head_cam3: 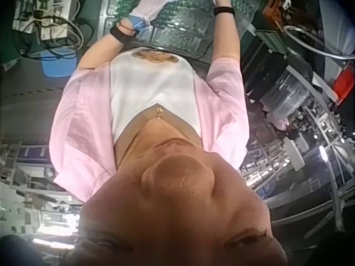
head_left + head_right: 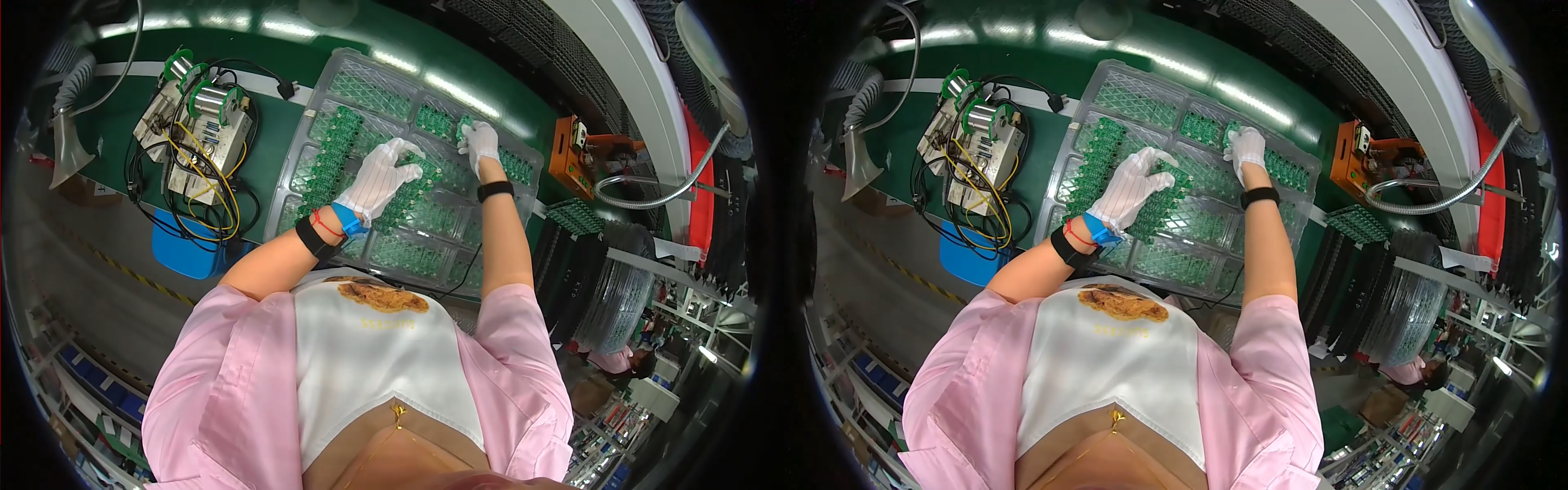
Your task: The person picks up a circuit board from a tray, separates it into smaller pieces by hand, and places the pieces into the compartments of another tray. They repeat this process for several boards before stacking the filled tray and starting a new one.
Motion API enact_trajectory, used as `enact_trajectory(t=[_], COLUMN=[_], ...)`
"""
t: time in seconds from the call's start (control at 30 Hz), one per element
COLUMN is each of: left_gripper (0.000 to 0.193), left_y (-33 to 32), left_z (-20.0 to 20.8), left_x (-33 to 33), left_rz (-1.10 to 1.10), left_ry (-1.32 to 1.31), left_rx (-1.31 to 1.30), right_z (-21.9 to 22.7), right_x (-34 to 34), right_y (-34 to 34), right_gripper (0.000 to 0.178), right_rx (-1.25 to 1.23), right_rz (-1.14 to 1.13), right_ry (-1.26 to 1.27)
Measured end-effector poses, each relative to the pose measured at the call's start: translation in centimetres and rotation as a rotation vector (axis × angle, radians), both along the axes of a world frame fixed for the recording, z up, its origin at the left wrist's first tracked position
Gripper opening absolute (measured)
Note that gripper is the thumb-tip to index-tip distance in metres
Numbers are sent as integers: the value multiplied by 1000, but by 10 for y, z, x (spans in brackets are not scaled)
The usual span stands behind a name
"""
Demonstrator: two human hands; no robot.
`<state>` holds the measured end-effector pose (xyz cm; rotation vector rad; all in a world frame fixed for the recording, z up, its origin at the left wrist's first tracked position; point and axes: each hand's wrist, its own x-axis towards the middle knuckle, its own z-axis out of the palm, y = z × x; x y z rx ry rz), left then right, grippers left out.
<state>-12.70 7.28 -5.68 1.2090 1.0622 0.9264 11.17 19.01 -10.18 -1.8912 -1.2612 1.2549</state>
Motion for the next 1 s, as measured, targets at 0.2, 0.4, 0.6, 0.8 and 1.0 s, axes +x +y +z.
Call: enact_trajectory(t=[0.2, 0.4, 0.6, 0.8, 1.0], left_gripper=[40, 46, 35, 17, 31], left_y=[-2, -2, -6, -9, 8], left_z=[3, 1, -24, -18, -8], left_x=[-1, 2, -3, 4, 5], left_rz=[100, 135, -78, -26, -179], left_ry=[-51, -35, 399, 321, 4], left_rx=[65, 91, 405, 782, 157], right_z=[8, 86, 103, 89, 77], right_x=[-17, -55, -51, -21, -23], right_y=[-6, -64, -77, -73, -68], right_gripper=[32, 31, 24, 21, 21], right_rx=[303, 579, 463, 611, 171], right_rz=[152, 875, 878, 887, 311], right_ry=[-934, -283, -529, -56, 207])
